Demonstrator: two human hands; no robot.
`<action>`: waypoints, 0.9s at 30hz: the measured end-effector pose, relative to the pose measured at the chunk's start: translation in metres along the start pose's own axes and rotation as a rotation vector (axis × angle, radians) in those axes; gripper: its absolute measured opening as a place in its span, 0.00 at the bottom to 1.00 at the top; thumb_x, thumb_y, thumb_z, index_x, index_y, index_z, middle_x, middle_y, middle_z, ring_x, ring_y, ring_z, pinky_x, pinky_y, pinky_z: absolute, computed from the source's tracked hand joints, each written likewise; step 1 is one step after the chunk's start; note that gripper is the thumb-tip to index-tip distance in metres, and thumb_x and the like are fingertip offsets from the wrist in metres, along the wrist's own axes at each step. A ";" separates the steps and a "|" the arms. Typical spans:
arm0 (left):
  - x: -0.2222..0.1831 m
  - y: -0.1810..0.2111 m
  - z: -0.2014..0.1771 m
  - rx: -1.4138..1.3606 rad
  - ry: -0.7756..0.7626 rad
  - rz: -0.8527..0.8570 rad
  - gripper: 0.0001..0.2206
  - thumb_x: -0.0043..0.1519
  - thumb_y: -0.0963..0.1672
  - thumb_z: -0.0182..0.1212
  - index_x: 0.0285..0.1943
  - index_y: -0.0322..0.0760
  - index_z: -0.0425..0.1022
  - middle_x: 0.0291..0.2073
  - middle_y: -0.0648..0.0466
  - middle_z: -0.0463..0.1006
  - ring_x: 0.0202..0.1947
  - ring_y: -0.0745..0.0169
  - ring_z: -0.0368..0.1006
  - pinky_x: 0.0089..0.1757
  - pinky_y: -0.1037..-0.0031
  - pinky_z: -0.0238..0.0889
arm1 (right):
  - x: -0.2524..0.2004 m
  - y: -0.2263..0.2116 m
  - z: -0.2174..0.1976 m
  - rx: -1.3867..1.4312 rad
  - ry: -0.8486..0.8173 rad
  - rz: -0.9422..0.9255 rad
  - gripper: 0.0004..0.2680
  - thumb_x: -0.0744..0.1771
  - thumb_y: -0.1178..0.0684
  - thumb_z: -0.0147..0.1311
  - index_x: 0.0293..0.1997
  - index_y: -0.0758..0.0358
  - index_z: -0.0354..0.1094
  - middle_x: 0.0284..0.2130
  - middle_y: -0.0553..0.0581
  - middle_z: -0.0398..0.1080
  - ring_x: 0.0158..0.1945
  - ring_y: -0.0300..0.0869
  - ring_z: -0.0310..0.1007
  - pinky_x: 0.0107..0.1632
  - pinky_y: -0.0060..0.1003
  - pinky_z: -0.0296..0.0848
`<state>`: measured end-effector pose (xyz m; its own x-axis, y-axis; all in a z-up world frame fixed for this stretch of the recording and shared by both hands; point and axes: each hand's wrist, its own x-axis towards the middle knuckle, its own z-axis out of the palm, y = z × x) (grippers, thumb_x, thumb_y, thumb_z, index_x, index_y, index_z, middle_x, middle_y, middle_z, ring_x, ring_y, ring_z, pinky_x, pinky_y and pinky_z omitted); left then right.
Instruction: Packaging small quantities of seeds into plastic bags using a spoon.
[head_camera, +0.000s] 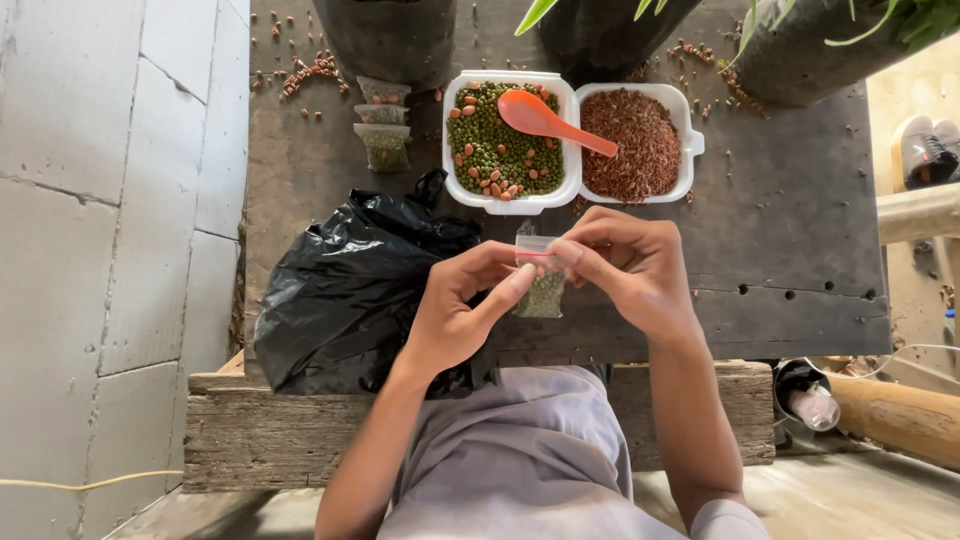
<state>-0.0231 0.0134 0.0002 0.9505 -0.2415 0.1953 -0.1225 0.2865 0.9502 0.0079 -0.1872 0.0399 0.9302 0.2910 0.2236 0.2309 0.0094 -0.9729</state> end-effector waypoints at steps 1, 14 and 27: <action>0.000 -0.003 0.000 0.001 0.000 -0.002 0.09 0.69 0.43 0.59 0.55 0.37 0.80 0.40 0.50 0.85 0.45 0.60 0.81 0.49 0.60 0.75 | -0.001 0.002 0.002 0.001 0.001 0.001 0.04 0.67 0.64 0.59 0.33 0.76 0.75 0.25 0.63 0.72 0.27 0.36 0.71 0.31 0.31 0.78; -0.001 -0.007 0.001 -0.020 0.113 -0.041 0.08 0.67 0.41 0.64 0.53 0.35 0.82 0.35 0.48 0.86 0.40 0.67 0.78 0.38 0.73 0.75 | -0.007 0.025 0.006 0.106 0.099 0.068 0.04 0.68 0.64 0.59 0.38 0.80 0.75 0.26 0.64 0.70 0.27 0.40 0.75 0.31 0.34 0.80; 0.005 0.010 -0.005 0.341 0.054 0.179 0.20 0.71 0.40 0.51 0.73 0.30 0.63 0.49 0.39 0.74 0.50 0.48 0.73 0.48 0.55 0.70 | 0.044 0.000 -0.034 -1.144 0.177 -0.390 0.06 0.70 0.56 0.67 0.51 0.63 0.79 0.39 0.59 0.72 0.43 0.50 0.72 0.41 0.43 0.75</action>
<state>-0.0178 0.0194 0.0097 0.9181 -0.1635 0.3610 -0.3670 -0.0073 0.9302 0.0588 -0.2064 0.0517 0.7477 0.3217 0.5809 0.5380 -0.8062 -0.2460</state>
